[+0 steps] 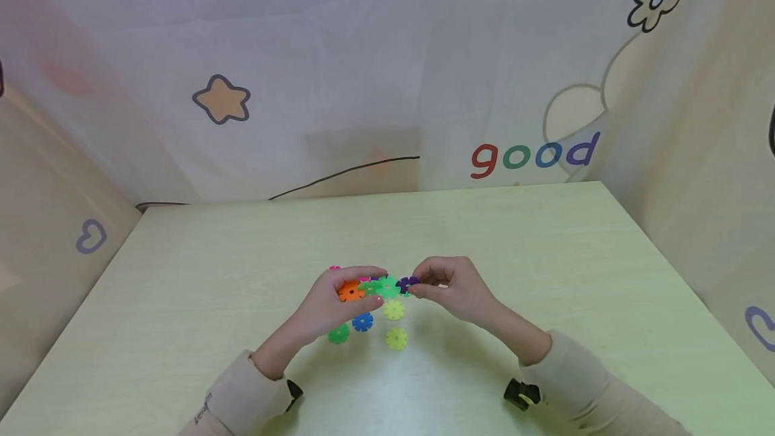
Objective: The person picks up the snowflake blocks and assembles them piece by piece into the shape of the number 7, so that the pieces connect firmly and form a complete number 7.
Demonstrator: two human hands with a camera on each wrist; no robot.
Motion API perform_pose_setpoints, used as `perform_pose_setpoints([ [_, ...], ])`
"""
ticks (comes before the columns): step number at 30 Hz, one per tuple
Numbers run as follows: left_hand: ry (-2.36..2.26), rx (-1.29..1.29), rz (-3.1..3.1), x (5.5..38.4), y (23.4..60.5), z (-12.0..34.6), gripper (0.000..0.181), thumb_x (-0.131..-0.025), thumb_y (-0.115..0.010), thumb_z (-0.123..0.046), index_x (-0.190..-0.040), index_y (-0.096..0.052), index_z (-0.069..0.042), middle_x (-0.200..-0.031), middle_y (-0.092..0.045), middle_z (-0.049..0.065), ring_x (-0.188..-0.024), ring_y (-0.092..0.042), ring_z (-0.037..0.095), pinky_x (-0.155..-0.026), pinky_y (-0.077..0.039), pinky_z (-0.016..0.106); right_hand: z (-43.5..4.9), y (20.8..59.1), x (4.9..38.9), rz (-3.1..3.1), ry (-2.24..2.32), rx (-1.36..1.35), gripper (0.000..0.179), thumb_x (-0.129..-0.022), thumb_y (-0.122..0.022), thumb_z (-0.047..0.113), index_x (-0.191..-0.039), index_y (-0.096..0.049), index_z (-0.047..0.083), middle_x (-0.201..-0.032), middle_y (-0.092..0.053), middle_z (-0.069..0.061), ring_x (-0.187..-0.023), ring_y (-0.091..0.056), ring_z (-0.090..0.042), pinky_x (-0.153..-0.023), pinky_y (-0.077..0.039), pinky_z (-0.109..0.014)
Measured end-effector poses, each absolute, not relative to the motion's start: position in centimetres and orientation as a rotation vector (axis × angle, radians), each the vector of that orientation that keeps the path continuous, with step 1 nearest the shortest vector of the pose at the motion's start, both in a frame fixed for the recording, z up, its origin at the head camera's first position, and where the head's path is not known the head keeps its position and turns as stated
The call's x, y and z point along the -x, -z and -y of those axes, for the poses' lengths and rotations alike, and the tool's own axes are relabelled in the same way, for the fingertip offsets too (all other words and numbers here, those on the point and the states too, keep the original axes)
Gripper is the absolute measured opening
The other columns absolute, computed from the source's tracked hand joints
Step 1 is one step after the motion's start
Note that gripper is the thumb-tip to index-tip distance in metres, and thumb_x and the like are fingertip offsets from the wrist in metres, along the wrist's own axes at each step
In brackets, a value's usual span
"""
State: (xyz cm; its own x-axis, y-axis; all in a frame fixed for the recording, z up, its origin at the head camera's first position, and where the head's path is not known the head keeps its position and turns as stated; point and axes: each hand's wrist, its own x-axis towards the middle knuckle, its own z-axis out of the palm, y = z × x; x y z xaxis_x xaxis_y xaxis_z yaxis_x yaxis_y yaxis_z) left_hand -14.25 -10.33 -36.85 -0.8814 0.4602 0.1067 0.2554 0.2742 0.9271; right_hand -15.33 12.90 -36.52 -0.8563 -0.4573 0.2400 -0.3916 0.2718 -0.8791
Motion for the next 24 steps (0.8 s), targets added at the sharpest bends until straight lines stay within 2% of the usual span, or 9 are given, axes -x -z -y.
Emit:
perform_pose_setpoints([
  [2, -1.634, -0.661, -2.408, 14.2, 36.9, 10.2, 0.036, -0.081, -0.07, -0.023, -0.115, -0.064, -0.012, -0.103, -0.063, 0.002, -0.077, -0.057, 0.016, -0.065, -0.046, 0.022, -12.8, 36.6, 15.3, -2.462, 1.677, 0.837, 0.004, -0.08, -0.068, 0.004, -0.081, -0.067, 0.001, -0.077, -0.066, -0.005, -0.067, -0.059, -0.014, -0.061, -0.05, -0.026],
  [5, -1.635, -0.635, -2.433, 14.2, 37.1, 10.2, 0.036, -0.08, -0.071, -0.021, -0.113, -0.065, -0.01, -0.102, -0.063, 0.005, -0.076, -0.057, 0.017, -0.065, -0.047, 0.023, -12.7, 36.6, 15.1, -2.471, 1.682, 0.841, 0.004, -0.08, -0.068, 0.005, -0.08, -0.067, 0.001, -0.076, -0.066, -0.005, -0.067, -0.059, -0.014, -0.062, -0.051, -0.026],
  [10, -1.653, -0.637, -2.425, 14.2, 37.1, 10.0, 0.035, -0.08, -0.071, -0.014, -0.113, -0.064, -0.005, -0.098, -0.064, 0.008, -0.063, -0.055, 0.013, -0.054, -0.046, 0.019, -12.6, 36.5, 14.9, -2.495, 1.687, 0.873, 0.006, -0.079, -0.07, 0.006, -0.078, -0.067, 0.001, -0.075, -0.066, -0.003, -0.066, -0.06, -0.013, -0.063, -0.052, -0.028],
  [15, -1.622, -0.646, -2.437, 13.8, 36.2, 9.8, 0.033, -0.08, -0.069, -0.008, -0.112, -0.064, -0.001, -0.08, -0.064, 0.007, -0.047, -0.042, 0.008, -0.046, -0.034, 0.016, -12.5, 36.3, 14.9, -2.487, 1.712, 0.926, 0.006, -0.078, -0.07, 0.003, -0.076, -0.067, -0.001, -0.073, -0.066, -0.005, -0.064, -0.061, -0.013, -0.062, -0.052, -0.029],
  [18, -1.637, -0.64, -2.418, 13.7, 36.2, 9.8, 0.034, -0.08, -0.07, -0.012, -0.112, -0.065, -0.002, -0.091, -0.066, 0.011, -0.043, -0.039, 0.009, -0.043, -0.031, 0.016, -12.4, 36.3, 14.8, -2.478, 1.72, 0.948, 0.005, -0.077, -0.071, 0.002, -0.074, -0.068, 0.0, -0.071, -0.066, -0.005, -0.063, -0.06, -0.012, -0.059, -0.052, -0.029],
  [22, -1.651, -0.633, -2.408, 13.3, 35.6, 9.6, 0.033, -0.08, -0.07, -0.009, -0.111, -0.064, 0.001, -0.109, -0.063, 0.017, -0.041, -0.035, 0.008, -0.041, -0.027, 0.017, -12.3, 36.3, 14.9, -2.505, 1.703, 0.969, 0.004, -0.076, -0.071, 0.001, -0.073, -0.068, 0.001, -0.07, -0.066, -0.003, -0.061, -0.059, -0.011, -0.057, -0.051, -0.029],
  [24, -1.65, -0.635, -2.413, 13.2, 35.2, 9.5, 0.032, -0.08, -0.069, -0.006, -0.111, -0.064, 0.003, -0.105, -0.064, 0.017, -0.041, -0.032, 0.006, -0.042, -0.027, 0.016, -12.3, 36.2, 14.9, -2.516, 1.69, 0.966, 0.004, -0.076, -0.071, 0.001, -0.073, -0.068, 0.001, -0.07, -0.066, -0.004, -0.062, -0.059, -0.011, -0.057, -0.051, -0.029],
])
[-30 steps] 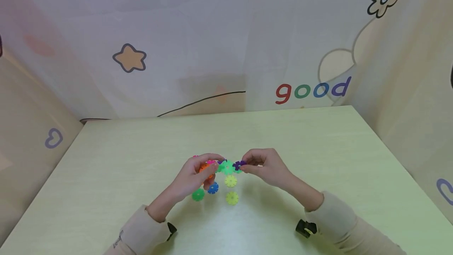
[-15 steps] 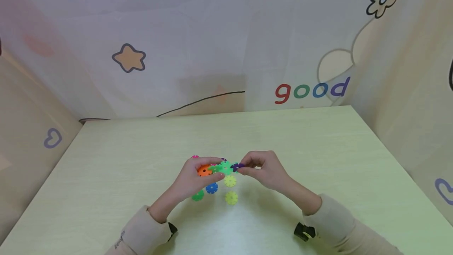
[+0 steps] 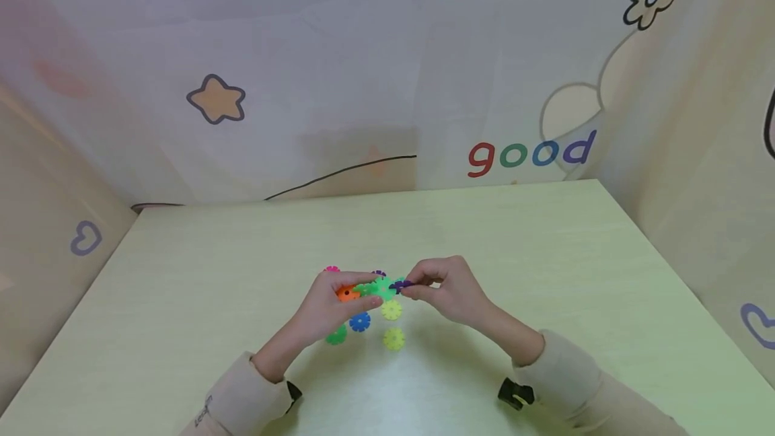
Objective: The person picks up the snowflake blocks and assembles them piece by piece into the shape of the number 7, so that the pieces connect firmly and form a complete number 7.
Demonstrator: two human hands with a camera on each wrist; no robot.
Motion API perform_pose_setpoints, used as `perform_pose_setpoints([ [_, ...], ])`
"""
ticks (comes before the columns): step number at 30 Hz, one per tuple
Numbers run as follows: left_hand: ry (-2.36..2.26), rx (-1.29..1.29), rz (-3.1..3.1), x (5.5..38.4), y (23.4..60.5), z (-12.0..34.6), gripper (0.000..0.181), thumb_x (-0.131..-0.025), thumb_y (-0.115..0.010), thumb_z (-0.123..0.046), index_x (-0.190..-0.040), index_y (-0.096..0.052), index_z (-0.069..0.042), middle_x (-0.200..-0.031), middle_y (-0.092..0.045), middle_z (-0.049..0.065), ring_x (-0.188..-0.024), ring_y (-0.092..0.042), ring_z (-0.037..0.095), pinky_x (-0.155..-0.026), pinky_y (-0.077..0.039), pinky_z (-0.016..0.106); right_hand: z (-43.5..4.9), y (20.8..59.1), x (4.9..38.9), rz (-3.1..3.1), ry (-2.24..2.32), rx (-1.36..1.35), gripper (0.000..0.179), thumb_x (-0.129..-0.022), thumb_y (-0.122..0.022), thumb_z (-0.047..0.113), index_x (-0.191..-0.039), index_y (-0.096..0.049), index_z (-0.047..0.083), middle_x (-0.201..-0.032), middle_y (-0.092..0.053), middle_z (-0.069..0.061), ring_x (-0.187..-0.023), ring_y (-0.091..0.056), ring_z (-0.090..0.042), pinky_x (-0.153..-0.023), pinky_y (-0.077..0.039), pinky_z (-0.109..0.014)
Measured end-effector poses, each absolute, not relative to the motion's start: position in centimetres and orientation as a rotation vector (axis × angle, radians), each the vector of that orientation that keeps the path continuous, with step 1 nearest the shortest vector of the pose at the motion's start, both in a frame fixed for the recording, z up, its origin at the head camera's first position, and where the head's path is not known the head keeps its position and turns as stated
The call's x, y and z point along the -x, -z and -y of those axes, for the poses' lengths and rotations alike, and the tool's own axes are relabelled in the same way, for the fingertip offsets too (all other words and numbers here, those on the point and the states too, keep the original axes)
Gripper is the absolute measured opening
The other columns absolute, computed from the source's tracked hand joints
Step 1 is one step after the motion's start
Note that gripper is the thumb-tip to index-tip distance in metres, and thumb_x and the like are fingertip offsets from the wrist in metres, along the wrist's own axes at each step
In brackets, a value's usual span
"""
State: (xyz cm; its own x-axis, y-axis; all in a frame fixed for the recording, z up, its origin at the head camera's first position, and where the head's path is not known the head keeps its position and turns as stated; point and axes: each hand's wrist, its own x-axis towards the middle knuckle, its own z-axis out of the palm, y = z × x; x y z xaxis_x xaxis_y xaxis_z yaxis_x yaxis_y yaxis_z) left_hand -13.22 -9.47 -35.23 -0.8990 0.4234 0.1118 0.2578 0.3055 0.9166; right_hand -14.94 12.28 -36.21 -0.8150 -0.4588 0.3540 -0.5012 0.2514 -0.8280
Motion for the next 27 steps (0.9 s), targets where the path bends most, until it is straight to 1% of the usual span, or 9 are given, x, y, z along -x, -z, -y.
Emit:
perform_pose_setpoints([
  [1, -1.651, -0.628, -2.414, 13.2, 35.2, 9.5, 0.032, -0.08, -0.069, -0.006, -0.11, -0.064, 0.002, -0.102, -0.065, 0.015, -0.042, -0.03, 0.006, -0.042, -0.026, 0.016, -12.2, 36.2, 15.0, 2.461, -1.641, -0.94, 0.004, -0.076, -0.071, 0.002, -0.074, -0.068, 0.001, -0.071, -0.066, -0.004, -0.062, -0.059, -0.012, -0.058, -0.051, -0.029],
  [2, -1.655, -0.631, -2.415, 13.3, 35.3, 9.5, 0.032, -0.08, -0.069, -0.006, -0.11, -0.064, 0.001, -0.101, -0.065, 0.014, -0.042, -0.031, 0.006, -0.042, -0.027, 0.016, -12.3, 36.1, 15.0, 2.47, -1.637, -0.939, 0.004, -0.077, -0.071, 0.002, -0.074, -0.068, 0.001, -0.071, -0.066, -0.004, -0.063, -0.059, -0.012, -0.059, -0.051, -0.029],
  [3, -1.654, -0.621, -2.417, 13.5, 35.6, 9.6, 0.032, -0.079, -0.07, -0.007, -0.11, -0.065, 0.0, -0.105, -0.065, 0.013, -0.044, -0.034, 0.006, -0.043, -0.028, 0.015, -12.3, 36.1, 15.0, 2.48, -1.634, -0.941, 0.004, -0.077, -0.071, 0.003, -0.075, -0.068, 0.001, -0.072, -0.066, -0.005, -0.063, -0.059, -0.012, -0.06, -0.051, -0.029],
  [6, -1.659, -0.622, -2.418, 13.9, 36.4, 9.7, 0.032, -0.079, -0.071, -0.011, -0.11, -0.066, -0.004, -0.108, -0.064, 0.01, -0.049, -0.044, 0.009, -0.046, -0.035, 0.015, -12.4, 36.0, 15.1, 2.508, -1.623, -0.957, 0.004, -0.078, -0.07, 0.004, -0.078, -0.068, 0.001, -0.075, -0.067, -0.005, -0.065, -0.06, -0.012, -0.062, -0.052, -0.028],
  [10, -1.657, -0.639, -2.426, 14.2, 37.0, 10.0, 0.034, -0.079, -0.071, -0.015, -0.111, -0.066, -0.006, -0.105, -0.065, 0.008, -0.059, -0.055, 0.016, -0.05, -0.043, 0.018, -12.8, 36.0, 15.4, 2.555, -1.603, -0.989, 0.008, -0.078, -0.07, 0.005, -0.084, -0.067, 0.0, -0.08, -0.067, -0.006, -0.068, -0.061, -0.012, -0.064, -0.052, -0.027],
  [14, -1.639, -0.588, -2.443, 14.2, 37.3, 10.4, 0.036, -0.079, -0.072, -0.017, -0.113, -0.065, -0.006, -0.1, -0.064, 0.006, -0.064, -0.054, 0.017, -0.051, -0.043, 0.02, -13.3, 36.1, 15.9, 2.649, -1.528, -0.952, 0.014, -0.078, -0.071, 0.007, -0.09, -0.067, 0.001, -0.082, -0.066, -0.004, -0.07, -0.059, -0.012, -0.065, -0.052, -0.025],
  [17, -1.625, -0.549, -2.458, 14.3, 37.4, 10.9, 0.037, -0.079, -0.072, -0.018, -0.114, -0.065, -0.007, -0.099, -0.064, 0.006, -0.064, -0.053, 0.017, -0.05, -0.043, 0.02, -13.6, 36.4, 16.4, 2.711, -1.46, -0.906, 0.018, -0.077, -0.072, 0.007, -0.093, -0.067, 0.001, -0.083, -0.066, -0.004, -0.07, -0.058, -0.012, -0.065, -0.051, -0.025],
  [22, -1.606, -0.535, -2.476, 14.2, 37.3, 11.3, 0.038, -0.079, -0.072, -0.02, -0.114, -0.064, -0.008, -0.104, -0.064, 0.006, -0.063, -0.053, 0.019, -0.049, -0.042, 0.02, -13.8, 36.8, 17.4, 2.785, -1.381, -0.872, 0.02, -0.077, -0.072, 0.009, -0.095, -0.068, -0.001, -0.081, -0.065, -0.002, -0.069, -0.056, -0.013, -0.063, -0.049, -0.025],
  [27, -1.613, -0.531, -2.467, 14.1, 37.1, 11.5, 0.038, -0.079, -0.072, -0.021, -0.113, -0.065, -0.007, -0.099, -0.064, 0.006, -0.066, -0.054, 0.024, -0.05, -0.043, 0.02, -13.7, 37.5, 18.5, 2.848, -1.328, -0.858, 0.019, -0.077, -0.072, 0.008, -0.094, -0.069, 0.0, -0.083, -0.066, -0.005, -0.071, -0.057, -0.013, -0.064, -0.048, -0.025],
])
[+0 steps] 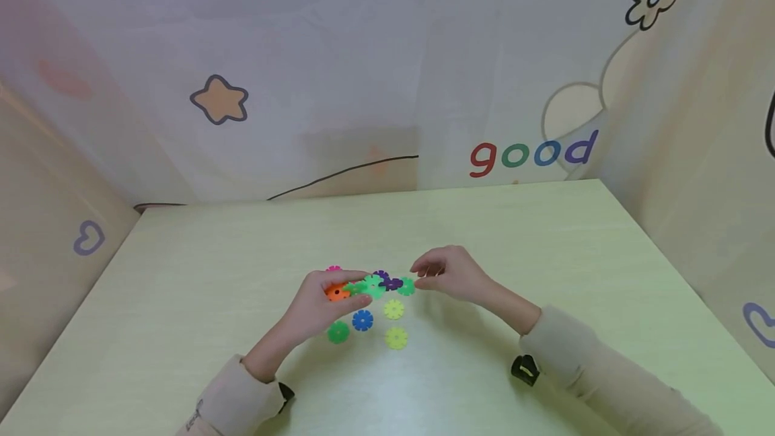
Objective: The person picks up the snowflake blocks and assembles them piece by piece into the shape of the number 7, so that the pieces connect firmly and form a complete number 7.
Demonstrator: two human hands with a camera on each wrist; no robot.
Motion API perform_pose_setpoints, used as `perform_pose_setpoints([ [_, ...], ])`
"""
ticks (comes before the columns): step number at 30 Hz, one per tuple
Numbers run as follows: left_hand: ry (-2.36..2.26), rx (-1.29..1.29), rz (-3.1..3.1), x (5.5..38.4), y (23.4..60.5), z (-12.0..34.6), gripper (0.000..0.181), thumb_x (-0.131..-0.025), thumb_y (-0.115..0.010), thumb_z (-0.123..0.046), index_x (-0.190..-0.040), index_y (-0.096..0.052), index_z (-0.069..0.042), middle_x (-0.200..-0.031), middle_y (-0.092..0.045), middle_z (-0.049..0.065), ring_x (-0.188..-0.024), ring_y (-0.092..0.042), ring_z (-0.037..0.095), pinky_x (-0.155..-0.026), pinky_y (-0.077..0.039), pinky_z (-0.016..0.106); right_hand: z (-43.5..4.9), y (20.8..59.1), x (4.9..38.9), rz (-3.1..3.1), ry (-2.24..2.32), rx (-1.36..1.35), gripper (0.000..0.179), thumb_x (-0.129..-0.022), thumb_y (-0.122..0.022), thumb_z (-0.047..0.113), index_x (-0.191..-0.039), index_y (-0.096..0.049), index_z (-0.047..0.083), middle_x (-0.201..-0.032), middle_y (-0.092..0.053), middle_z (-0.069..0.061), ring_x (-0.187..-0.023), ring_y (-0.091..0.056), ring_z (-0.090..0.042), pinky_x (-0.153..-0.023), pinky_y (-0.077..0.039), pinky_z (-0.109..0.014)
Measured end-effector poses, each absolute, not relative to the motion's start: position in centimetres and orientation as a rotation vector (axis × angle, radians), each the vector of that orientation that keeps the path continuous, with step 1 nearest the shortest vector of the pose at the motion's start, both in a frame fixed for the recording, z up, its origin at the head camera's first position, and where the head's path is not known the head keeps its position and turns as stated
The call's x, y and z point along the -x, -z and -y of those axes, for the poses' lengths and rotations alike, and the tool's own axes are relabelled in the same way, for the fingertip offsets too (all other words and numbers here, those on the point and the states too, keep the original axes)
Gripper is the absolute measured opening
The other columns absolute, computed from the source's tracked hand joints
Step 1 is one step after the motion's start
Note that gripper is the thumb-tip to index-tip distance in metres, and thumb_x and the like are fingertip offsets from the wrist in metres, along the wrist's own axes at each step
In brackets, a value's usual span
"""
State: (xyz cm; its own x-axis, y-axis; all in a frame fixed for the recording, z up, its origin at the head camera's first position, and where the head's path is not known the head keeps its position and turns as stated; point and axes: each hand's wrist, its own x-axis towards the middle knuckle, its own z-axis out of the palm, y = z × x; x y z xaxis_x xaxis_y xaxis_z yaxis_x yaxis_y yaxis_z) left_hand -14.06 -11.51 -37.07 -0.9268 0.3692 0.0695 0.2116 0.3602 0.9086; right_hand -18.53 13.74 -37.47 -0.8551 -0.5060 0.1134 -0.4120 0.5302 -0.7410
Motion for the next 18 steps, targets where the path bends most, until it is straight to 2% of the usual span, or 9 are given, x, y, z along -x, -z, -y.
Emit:
perform_pose_setpoints([
  [5, -1.611, -0.534, -2.47, 14.0, 37.0, 11.6, 0.037, -0.078, -0.072, -0.02, -0.112, -0.065, -0.007, -0.1, -0.064, 0.006, -0.07, -0.054, 0.023, -0.051, -0.044, 0.02, -13.6, 38.3, 19.7, -2.611, 1.187, 0.807, 0.02, -0.076, -0.072, 0.007, -0.095, -0.068, -0.001, -0.086, -0.066, -0.01, -0.072, -0.056, -0.014, -0.065, -0.048, -0.025],
  [11, -1.6, -0.548, -2.478, 14.1, 37.1, 11.6, 0.036, -0.078, -0.072, -0.019, -0.112, -0.066, -0.007, -0.101, -0.063, 0.007, -0.074, -0.054, 0.02, -0.053, -0.045, 0.021, -13.3, 39.3, 20.8, -2.541, 1.15, 0.698, 0.022, -0.074, -0.074, 0.008, -0.095, -0.068, 0.002, -0.081, -0.062, -0.004, -0.071, -0.053, -0.016, -0.063, -0.046, -0.026],
  [18, -1.594, -0.566, -2.477, 14.2, 37.1, 11.6, 0.036, -0.079, -0.072, -0.02, -0.112, -0.066, -0.007, -0.103, -0.063, 0.007, -0.077, -0.054, 0.02, -0.053, -0.045, 0.021, -12.7, 40.5, 21.3, -2.54, 1.072, 0.544, 0.026, -0.072, -0.076, 0.007, -0.097, -0.069, 0.007, -0.081, -0.059, 0.0, -0.076, -0.05, -0.016, -0.067, -0.044, -0.026],
])
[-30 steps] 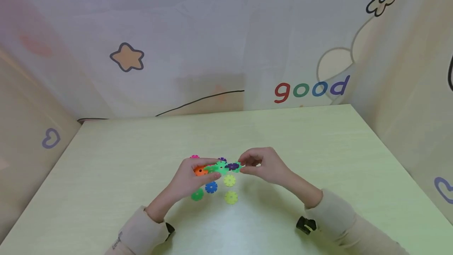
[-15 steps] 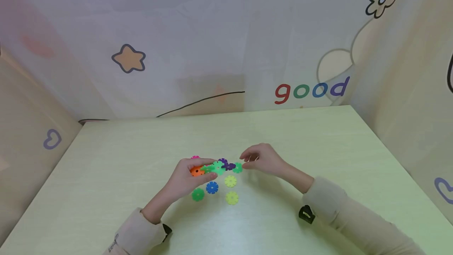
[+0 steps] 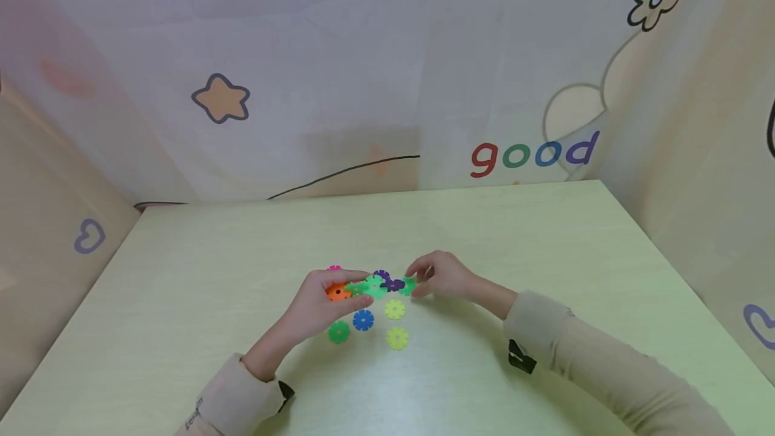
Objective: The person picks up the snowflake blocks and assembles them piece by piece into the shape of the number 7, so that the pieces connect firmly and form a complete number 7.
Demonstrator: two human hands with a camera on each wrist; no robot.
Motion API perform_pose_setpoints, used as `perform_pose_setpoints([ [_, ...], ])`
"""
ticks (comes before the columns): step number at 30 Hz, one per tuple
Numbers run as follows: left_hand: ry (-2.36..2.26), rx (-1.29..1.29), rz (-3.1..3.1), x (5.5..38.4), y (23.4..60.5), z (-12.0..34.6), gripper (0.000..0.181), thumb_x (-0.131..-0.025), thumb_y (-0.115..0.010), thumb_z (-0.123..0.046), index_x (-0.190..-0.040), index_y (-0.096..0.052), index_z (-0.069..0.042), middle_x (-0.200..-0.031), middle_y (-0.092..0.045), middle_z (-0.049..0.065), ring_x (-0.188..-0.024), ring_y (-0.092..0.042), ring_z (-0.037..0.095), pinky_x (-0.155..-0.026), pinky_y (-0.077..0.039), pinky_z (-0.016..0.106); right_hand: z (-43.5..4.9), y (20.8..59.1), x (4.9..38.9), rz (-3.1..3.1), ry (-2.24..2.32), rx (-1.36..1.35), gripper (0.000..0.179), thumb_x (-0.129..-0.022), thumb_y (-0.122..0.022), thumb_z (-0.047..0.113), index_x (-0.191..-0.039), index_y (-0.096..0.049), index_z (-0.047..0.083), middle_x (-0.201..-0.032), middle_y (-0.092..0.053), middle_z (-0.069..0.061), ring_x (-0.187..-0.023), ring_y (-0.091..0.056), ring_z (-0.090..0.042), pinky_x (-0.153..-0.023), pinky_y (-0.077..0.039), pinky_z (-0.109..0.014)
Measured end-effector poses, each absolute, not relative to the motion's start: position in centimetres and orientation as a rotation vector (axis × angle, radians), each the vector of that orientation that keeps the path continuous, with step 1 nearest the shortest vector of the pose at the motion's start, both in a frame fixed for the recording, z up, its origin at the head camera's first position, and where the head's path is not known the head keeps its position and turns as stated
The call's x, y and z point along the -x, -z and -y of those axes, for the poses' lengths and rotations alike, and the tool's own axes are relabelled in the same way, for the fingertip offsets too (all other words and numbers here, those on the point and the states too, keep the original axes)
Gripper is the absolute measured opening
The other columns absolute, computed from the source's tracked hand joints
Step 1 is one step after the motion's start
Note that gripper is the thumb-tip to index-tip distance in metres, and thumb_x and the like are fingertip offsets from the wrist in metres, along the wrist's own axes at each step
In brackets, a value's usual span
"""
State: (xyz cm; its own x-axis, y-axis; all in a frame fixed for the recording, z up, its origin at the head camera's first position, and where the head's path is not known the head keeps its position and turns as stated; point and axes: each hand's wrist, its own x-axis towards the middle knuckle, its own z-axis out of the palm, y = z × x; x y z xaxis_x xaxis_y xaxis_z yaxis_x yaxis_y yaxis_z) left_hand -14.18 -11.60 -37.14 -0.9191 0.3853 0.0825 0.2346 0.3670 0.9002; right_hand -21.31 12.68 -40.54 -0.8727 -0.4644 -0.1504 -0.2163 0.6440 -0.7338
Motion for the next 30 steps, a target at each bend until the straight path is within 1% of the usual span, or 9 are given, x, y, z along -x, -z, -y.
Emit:
perform_pose_setpoints([
  [2, -1.594, -0.567, -2.474, 14.17, 37.1, 11.58, 0.036, -0.079, -0.072, -0.02, -0.112, -0.066, -0.007, -0.103, -0.063, 0.007, -0.077, -0.054, 0.02, -0.053, -0.046, 0.021, -12.5, 40.61, 21.28, -2.543, 1.066, 0.526, 0.027, -0.071, -0.076, 0.007, -0.097, -0.069, 0.007, -0.081, -0.059, 0.0, -0.076, -0.05, -0.016, -0.068, -0.044, -0.026],
  [9, -1.589, -0.544, -2.483, 14.11, 36.86, 11.56, 0.036, -0.078, -0.072, -0.021, -0.111, -0.066, -0.008, -0.099, -0.061, 0.005, -0.086, -0.052, 0.021, -0.057, -0.048, 0.023, -12.07, 40.93, 21.3, -2.601, 1.024, 0.553, 0.028, -0.07, -0.078, 0.008, -0.097, -0.069, 0.007, -0.082, -0.058, 0.0, -0.078, -0.05, -0.016, -0.073, -0.044, -0.028],
  [18, -1.611, -0.544, -2.465, 14.14, 36.8, 11.48, 0.036, -0.078, -0.072, -0.02, -0.111, -0.066, -0.007, -0.099, -0.06, 0.006, -0.082, -0.053, 0.021, -0.057, -0.048, 0.023, -11.88, 41.28, 21.48, -2.657, 0.981, 0.565, 0.022, -0.069, -0.078, 0.008, -0.089, -0.068, 0.008, -0.081, -0.057, -0.001, -0.079, -0.049, -0.017, -0.074, -0.044, -0.03],
  [23, -1.605, -0.529, -2.463, 14.12, 36.74, 11.46, 0.036, -0.078, -0.072, -0.02, -0.112, -0.066, -0.007, -0.097, -0.059, 0.006, -0.084, -0.052, 0.021, -0.058, -0.048, 0.023, -12.01, 41.19, 21.36, -2.649, 1.003, 0.6, 0.023, -0.067, -0.078, 0.006, -0.085, -0.063, 0.007, -0.08, -0.057, -0.001, -0.077, -0.049, -0.017, -0.073, -0.044, -0.03],
  [28, -1.598, -0.524, -2.469, 14.1, 36.72, 11.46, 0.036, -0.078, -0.073, -0.019, -0.111, -0.066, -0.007, -0.096, -0.059, 0.005, -0.084, -0.052, 0.021, -0.058, -0.049, 0.023, -11.95, 41.27, 21.41, -2.629, 1.031, 0.539, 0.025, -0.066, -0.077, 0.0, -0.083, -0.06, 0.006, -0.073, -0.055, -0.002, -0.071, -0.048, -0.016, -0.066, -0.043, -0.028],
  [30, -1.594, -0.526, -2.475, 14.09, 36.7, 11.47, 0.035, -0.078, -0.073, -0.019, -0.111, -0.066, -0.007, -0.095, -0.059, 0.005, -0.083, -0.052, 0.021, -0.058, -0.048, 0.023, -12.0, 41.19, 21.37, -2.629, 1.017, 0.536, 0.024, -0.067, -0.077, 0.001, -0.084, -0.06, 0.006, -0.072, -0.055, -0.001, -0.07, -0.048, -0.016, -0.065, -0.042, -0.027],
])
